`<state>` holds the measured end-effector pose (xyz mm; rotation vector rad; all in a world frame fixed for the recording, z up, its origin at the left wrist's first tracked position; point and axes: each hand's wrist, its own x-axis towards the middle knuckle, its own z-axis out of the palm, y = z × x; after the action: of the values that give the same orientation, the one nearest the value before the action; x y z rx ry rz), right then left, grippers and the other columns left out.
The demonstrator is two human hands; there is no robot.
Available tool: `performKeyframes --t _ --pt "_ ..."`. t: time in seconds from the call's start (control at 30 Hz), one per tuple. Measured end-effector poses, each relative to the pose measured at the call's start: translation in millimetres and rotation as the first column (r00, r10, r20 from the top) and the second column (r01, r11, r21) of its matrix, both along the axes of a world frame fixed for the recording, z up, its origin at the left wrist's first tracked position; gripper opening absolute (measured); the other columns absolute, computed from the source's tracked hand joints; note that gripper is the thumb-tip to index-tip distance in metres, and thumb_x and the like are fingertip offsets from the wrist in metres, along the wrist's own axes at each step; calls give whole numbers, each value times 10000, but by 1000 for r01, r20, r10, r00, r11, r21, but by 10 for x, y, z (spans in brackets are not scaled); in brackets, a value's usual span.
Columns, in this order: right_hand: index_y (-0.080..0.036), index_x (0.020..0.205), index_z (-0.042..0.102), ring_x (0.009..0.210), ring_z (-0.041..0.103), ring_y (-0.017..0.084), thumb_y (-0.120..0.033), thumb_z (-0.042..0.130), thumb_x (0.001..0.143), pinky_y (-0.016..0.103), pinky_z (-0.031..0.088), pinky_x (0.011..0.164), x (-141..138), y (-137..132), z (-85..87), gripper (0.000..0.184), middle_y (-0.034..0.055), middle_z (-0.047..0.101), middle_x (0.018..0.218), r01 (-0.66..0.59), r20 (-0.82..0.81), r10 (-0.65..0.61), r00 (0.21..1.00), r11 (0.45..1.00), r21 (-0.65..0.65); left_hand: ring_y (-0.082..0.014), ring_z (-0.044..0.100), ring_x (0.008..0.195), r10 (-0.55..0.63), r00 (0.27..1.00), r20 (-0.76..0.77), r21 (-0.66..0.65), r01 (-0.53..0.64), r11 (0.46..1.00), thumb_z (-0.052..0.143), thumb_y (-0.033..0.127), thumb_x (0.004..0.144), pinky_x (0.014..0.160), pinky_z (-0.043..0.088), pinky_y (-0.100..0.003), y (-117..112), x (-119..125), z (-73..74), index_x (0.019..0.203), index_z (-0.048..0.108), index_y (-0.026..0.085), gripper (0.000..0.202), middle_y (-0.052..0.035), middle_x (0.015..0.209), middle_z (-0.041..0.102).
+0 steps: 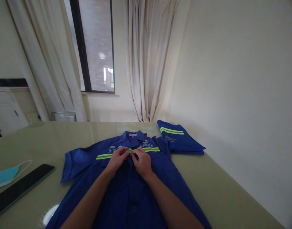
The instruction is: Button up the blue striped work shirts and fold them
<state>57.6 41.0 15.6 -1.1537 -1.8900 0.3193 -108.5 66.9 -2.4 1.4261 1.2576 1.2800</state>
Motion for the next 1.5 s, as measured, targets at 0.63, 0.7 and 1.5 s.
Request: performKeyframes --t 0.63,0.7,1.5 --pt "-191 799 756 703 662 181 -289 584 864 250 480 650 44 276 -71 208 32 736 753 8 -299 -84 951 970 -245 -225 662 1002 180 645 -742 253 21 967 467 279 1018 878 467 -319 -355 104 156 1058 656 257 194 -48 1034 704" --pt "-184 852 747 793 679 197 -323 569 890 270 502 733 198 366 31 228 57 753 854 128 -313 -178 933 976 -175 -235 655 971 193 620 -760 259 16 966 436 303 1033 860 467 -330 -352 103 150 1004 665 239 239 -58 991 693" --pt "-152 1003 709 1126 615 298 -221 528 821 370 432 1031 1514 693 353 266 163 691 1112 589 -151 -631 761 769 -249 -234 651 1125 142 433 -890 179 46 983 407 326 1037 1008 472 -361 -358 184 256 1224 688 207 357 -94 1225 686"
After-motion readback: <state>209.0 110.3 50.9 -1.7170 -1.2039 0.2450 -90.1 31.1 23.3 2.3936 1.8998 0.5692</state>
